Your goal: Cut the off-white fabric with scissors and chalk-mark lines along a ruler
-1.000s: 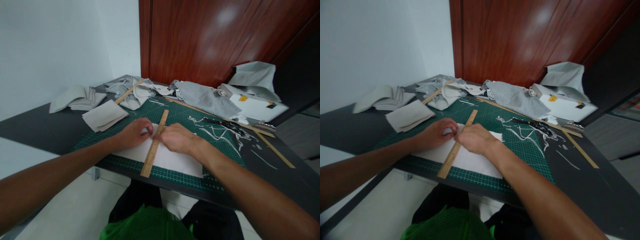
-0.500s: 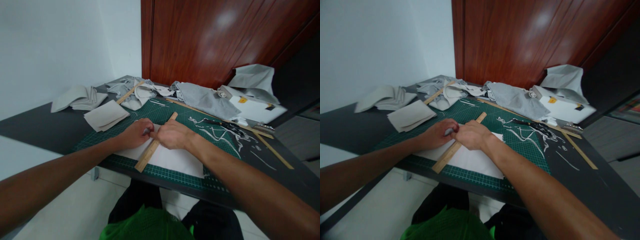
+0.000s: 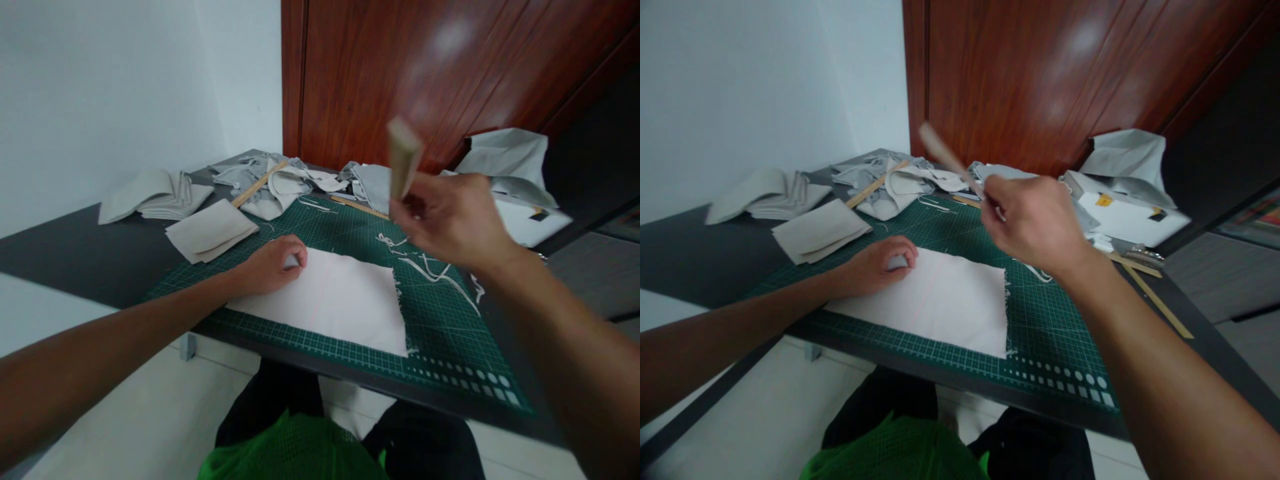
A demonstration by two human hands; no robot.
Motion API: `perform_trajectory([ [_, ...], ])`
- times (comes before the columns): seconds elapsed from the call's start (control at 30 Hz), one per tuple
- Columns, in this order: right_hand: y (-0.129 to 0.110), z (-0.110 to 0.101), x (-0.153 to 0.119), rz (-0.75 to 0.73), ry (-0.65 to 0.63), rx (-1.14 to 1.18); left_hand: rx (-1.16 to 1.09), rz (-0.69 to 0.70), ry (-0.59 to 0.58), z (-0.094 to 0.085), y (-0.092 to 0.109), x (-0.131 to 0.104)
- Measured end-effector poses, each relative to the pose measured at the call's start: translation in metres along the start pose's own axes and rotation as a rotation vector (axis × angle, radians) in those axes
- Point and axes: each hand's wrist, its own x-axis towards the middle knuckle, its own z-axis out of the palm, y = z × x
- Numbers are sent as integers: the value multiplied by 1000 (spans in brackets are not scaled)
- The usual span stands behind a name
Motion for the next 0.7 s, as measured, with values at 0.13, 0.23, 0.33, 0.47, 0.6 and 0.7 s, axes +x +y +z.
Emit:
perform_trajectory([
  [0.13,-4,-20,-41,635,586,558,21,31,49,-2,9,-1],
  [0.23,-25,-16,-81,880,793,901,78,26,262,-2,42,-6],
  [0.33,-51,-10,-114,1165,845,1229,230,290,472,-1,96,-13],
  [0.47,-79,-6,-140,1443,847,1406,325,546,431,10,149,-15],
  [0.6,-98,-5,-155,1706,698,1474,254,579,377,23,155,-20],
  [0.7,-108,-2,-169,1711,575,1493,220,564,298,26,148,-35],
])
